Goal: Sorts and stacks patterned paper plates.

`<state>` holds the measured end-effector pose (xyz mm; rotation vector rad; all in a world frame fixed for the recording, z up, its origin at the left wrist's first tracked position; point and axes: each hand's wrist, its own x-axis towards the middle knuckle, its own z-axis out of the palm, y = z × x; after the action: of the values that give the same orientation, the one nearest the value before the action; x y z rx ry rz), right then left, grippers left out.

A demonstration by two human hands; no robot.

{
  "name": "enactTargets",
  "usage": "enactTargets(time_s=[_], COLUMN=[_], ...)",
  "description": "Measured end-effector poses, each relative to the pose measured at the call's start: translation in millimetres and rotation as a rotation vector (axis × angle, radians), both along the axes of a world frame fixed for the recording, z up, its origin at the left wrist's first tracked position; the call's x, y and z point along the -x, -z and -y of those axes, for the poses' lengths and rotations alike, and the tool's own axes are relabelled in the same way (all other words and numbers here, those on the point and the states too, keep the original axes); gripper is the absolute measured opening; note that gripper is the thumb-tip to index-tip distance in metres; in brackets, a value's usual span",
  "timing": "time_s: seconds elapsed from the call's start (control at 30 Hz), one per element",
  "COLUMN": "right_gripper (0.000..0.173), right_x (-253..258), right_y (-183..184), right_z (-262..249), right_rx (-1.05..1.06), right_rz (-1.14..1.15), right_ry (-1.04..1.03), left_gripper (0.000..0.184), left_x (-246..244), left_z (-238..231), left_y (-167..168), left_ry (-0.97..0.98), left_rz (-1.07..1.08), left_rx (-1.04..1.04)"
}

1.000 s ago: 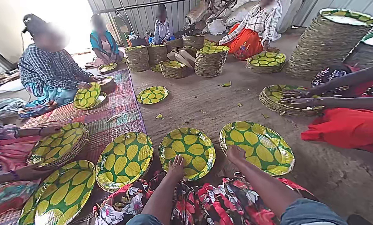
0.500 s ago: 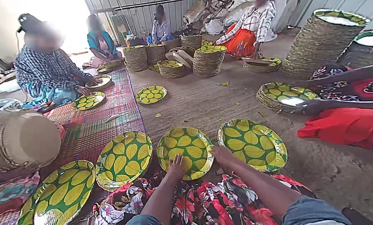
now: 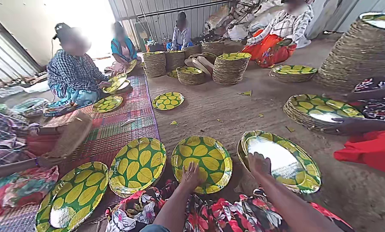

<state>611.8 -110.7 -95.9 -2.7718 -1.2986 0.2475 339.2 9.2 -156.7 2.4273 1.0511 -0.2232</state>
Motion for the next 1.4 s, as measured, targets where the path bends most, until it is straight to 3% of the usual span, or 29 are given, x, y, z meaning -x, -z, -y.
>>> enactTargets(time_s=[0.1, 0.17, 0.2, 0.27, 0.3, 0.37, 0.47, 0.53, 0.63, 0.87, 0.97, 1.07, 1.13, 1.2, 1.27, 1.4], right_gripper=[0.029, 0.029, 0.030, 0.035, 0.039, 0.046, 0.057, 0.057, 0.036, 0.037, 0.036, 0.038, 0.038, 0.039, 0.044, 0.047], right_x=[13, 29, 34, 40, 39, 30, 14, 8, 10, -2, 7, 34, 47, 51, 47, 26], right_y=[-8, 2, 11, 23, 28, 33, 23, 17, 8, -1, -20, -16, 2, 19, 27, 27], right_z=[6, 5, 1, -9, -12, -9, -6, -4, -4, 0, 6, 6, 2, -4, -7, -5], right_rx=[-0.271, -0.289, -0.226, 0.089, 0.216, 0.249, 0.201, 0.292, 0.462, 0.162, -0.146, -0.240, -0.123, 0.164, 0.364, 0.263], right_rz=[0.057, 0.016, -0.017, -0.045, -0.043, -0.047, -0.053, -0.096, -0.123, -0.055, 0.022, -0.025, -0.109, -0.174, -0.217, -0.166], right_ry=[-0.268, -0.581, -0.728, -0.890, -0.867, -0.668, -0.202, -0.010, 0.066, 0.088, -0.035, -0.366, -0.664, -0.850, -0.809, -0.550], left_gripper=[0.069, 0.066, 0.064, 0.058, 0.057, 0.065, 0.071, 0.071, 0.071, 0.070, 0.064, 0.065, 0.062, 0.063, 0.066, 0.061], left_x=[-3, -6, -4, 2, 4, 5, 0, -2, -4, -4, -1, 7, 14, 21, 25, 27], left_z=[-1, -5, -5, -1, -1, -1, 3, -2, -6, -9, -10, -20, -30, -37, -40, -36], left_y=[-7, -17, -21, -27, -24, -8, 0, 0, 1, 1, -5, -23, -24, -17, -12, -7], left_ry=[-0.126, -0.191, -0.199, -0.153, -0.098, 0.028, 0.062, 0.064, 0.074, 0.060, -0.160, -0.614, -0.905, -1.077, -1.155, -1.171], left_rz=[0.399, 0.573, 0.568, 0.360, 0.194, -0.062, -0.123, -0.123, -0.118, -0.093, 0.096, 0.365, 0.470, 0.516, 0.560, 0.624], left_rx=[-0.443, -0.674, -0.681, -0.430, -0.249, 0.002, 0.039, 0.023, 0.007, 0.009, -0.022, 0.024, 0.134, 0.285, 0.376, 0.513])
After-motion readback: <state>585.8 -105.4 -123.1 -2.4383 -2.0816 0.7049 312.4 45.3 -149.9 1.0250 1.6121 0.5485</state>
